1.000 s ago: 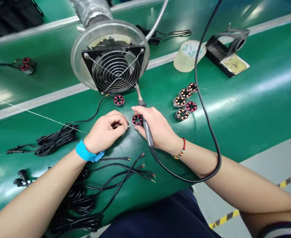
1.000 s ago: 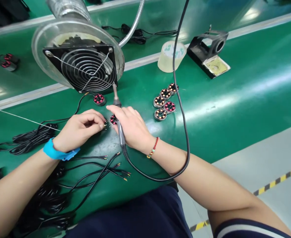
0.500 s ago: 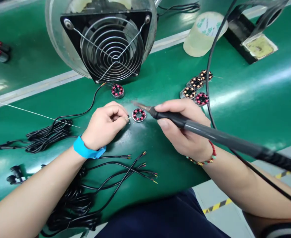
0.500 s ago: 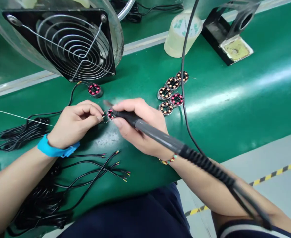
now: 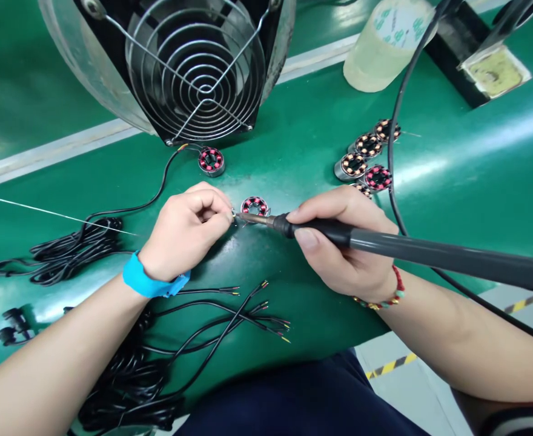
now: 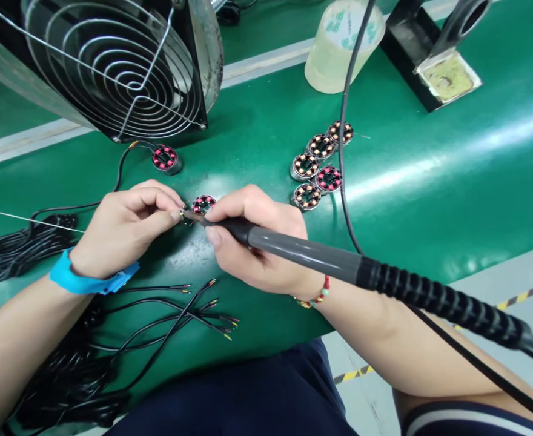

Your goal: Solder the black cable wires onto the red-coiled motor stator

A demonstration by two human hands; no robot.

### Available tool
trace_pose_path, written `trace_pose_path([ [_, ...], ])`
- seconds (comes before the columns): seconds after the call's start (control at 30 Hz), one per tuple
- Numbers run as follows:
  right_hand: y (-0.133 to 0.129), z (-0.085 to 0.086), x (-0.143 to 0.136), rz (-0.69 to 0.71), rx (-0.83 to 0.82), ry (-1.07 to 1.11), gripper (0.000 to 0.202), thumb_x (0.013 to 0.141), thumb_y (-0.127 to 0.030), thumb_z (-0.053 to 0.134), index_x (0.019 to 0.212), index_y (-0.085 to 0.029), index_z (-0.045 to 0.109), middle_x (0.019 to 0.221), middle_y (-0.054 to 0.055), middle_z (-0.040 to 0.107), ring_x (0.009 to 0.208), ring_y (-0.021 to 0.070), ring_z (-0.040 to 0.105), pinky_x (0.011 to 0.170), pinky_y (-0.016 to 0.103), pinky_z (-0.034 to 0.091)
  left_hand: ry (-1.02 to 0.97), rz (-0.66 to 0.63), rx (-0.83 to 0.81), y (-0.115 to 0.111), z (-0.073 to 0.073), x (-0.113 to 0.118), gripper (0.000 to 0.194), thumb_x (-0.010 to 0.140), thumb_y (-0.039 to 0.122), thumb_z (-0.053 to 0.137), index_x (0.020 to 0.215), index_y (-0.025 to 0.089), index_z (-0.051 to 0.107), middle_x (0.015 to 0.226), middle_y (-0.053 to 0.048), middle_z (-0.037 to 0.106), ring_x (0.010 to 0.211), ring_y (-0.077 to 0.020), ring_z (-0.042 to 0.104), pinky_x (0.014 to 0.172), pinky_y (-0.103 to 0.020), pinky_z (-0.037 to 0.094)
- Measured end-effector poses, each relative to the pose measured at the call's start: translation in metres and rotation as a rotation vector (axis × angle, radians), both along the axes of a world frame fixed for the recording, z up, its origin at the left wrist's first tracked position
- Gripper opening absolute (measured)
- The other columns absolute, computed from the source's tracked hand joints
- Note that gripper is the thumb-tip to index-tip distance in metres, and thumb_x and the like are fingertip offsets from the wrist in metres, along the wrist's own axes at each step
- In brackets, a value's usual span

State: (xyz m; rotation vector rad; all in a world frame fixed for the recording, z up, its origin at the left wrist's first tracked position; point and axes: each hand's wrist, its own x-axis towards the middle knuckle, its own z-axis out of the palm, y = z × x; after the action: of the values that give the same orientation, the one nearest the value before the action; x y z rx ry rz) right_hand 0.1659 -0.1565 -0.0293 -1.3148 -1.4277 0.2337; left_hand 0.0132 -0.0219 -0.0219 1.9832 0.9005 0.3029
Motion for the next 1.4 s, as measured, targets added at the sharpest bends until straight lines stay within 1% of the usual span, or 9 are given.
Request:
trace_pose_path([
  [0.3, 0.000, 0.000, -0.001, -0.024, 0.022, -0.001, 0.008, 0.093, -0.020, 0.054, 0.097, -0.024, 0.061, 0.087, 0.001, 0.065, 0.070, 0.0139, 0.064, 0.062, 0.026, 0.057, -0.002, -0.026, 0.002, 0.002, -0.002, -0.001, 0.017, 0.072, 0.025, 0.057, 0.057, 0.018, 0.055, 0.074, -0.001, 0.062, 0.075, -0.0141, 0.057, 0.071, -0.029, 0.048],
  [0.47, 0.004, -0.004, -0.003, -0.007, -0.026, 0.003, 0.029, 0.092, -0.015, 0.059, 0.118, -0.026, 0.059, 0.113, 0.000, 0.066, 0.095, 0.0161, 0.067, 0.089, 0.029, 0.057, -0.002, -0.022, 0.020, 0.001, -0.001, 0.000, 0.016, 0.071, 0.022, 0.055, 0.056, 0.017, 0.057, 0.075, -0.001, 0.063, 0.074, -0.0133, 0.056, 0.070, -0.028, 0.048],
  [0.57, 0.006, -0.008, -0.008, 0.054, -0.117, 0.104, 0.038, 0.095, -0.016, 0.054, 0.130, -0.029, 0.050, 0.126, -0.001, 0.060, 0.091, 0.0150, 0.068, 0.085, 0.030, 0.059, 0.012, -0.013, 0.016, 0.001, 0.000, 0.000, 0.015, 0.071, 0.021, 0.054, 0.056, 0.017, 0.057, 0.075, -0.001, 0.063, 0.074, -0.0133, 0.056, 0.070, -0.028, 0.047],
  [0.63, 0.009, -0.010, -0.011, 0.064, -0.140, 0.089, 0.033, 0.097, -0.017, 0.049, 0.128, -0.027, 0.050, 0.121, 0.000, 0.063, 0.095, 0.0165, 0.067, 0.085, 0.032, 0.058, 0.015, -0.016, 0.013, 0.001, 0.000, 0.000, 0.014, 0.071, 0.020, 0.054, 0.057, 0.017, 0.057, 0.076, -0.001, 0.063, 0.075, -0.0134, 0.056, 0.071, -0.028, 0.048],
  [0.73, 0.013, -0.013, -0.013, 0.055, -0.181, -0.090, 0.024, 0.096, -0.018, 0.049, 0.119, -0.024, 0.054, 0.107, 0.001, 0.069, 0.103, 0.0198, 0.062, 0.091, 0.038, 0.051, 0.008, -0.021, 0.017, 0.001, -0.001, -0.001, 0.013, 0.071, 0.021, 0.054, 0.059, 0.017, 0.058, 0.075, -0.001, 0.062, 0.075, -0.0135, 0.056, 0.072, -0.027, 0.047],
  [0.83, 0.018, -0.015, -0.014, 0.060, -0.219, -0.221, 0.025, 0.093, -0.019, 0.051, 0.118, -0.022, 0.053, 0.110, 0.004, 0.067, 0.103, 0.0236, 0.058, 0.090, 0.042, 0.047, -0.013, -0.017, 0.026, 0.002, -0.002, -0.001, 0.013, 0.069, 0.023, 0.054, 0.058, 0.017, 0.058, 0.073, 0.000, 0.062, 0.073, -0.0131, 0.055, 0.070, -0.027, 0.046],
  [0.97, 0.021, -0.019, -0.016, 0.068, -0.253, -0.237, 0.035, 0.086, -0.014, 0.051, 0.120, -0.023, 0.050, 0.109, 0.004, 0.066, 0.103, 0.0249, 0.055, 0.090, 0.043, 0.044, -0.037, -0.014, 0.035, 0.002, -0.002, -0.002, 0.013, 0.068, 0.022, 0.053, 0.057, 0.017, 0.058, 0.071, 0.000, 0.062, 0.072, -0.0132, 0.056, 0.069, -0.026, 0.045],
  [1.13, 0.022, -0.021, -0.017, 0.035, -0.211, -0.172, 0.034, 0.087, -0.016, 0.050, 0.120, -0.023, 0.049, 0.100, 0.003, 0.067, 0.099, 0.0230, 0.056, 0.090, 0.040, 0.044, -0.037, -0.023, -0.014, 0.003, 0.000, -0.004, 0.012, 0.067, 0.024, 0.055, 0.059, 0.017, 0.060, 0.071, -0.001, 0.062, 0.073, -0.0139, 0.056, 0.067, -0.026, 0.045],
  [1.4, 0.025, -0.024, -0.022, 0.053, -0.201, -0.260, 0.035, 0.085, -0.012, 0.052, 0.117, -0.023, 0.051, 0.095, 0.002, 0.066, 0.092, 0.0228, 0.056, 0.084, 0.038, 0.041, -0.094, -0.034, -0.171, 0.001, 0.005, -0.005, 0.011, 0.067, 0.024, 0.058, 0.061, 0.015, 0.061, 0.064, 0.001, 0.058, 0.056, -0.0083, 0.047, 0.058, -0.024, 0.041],
])
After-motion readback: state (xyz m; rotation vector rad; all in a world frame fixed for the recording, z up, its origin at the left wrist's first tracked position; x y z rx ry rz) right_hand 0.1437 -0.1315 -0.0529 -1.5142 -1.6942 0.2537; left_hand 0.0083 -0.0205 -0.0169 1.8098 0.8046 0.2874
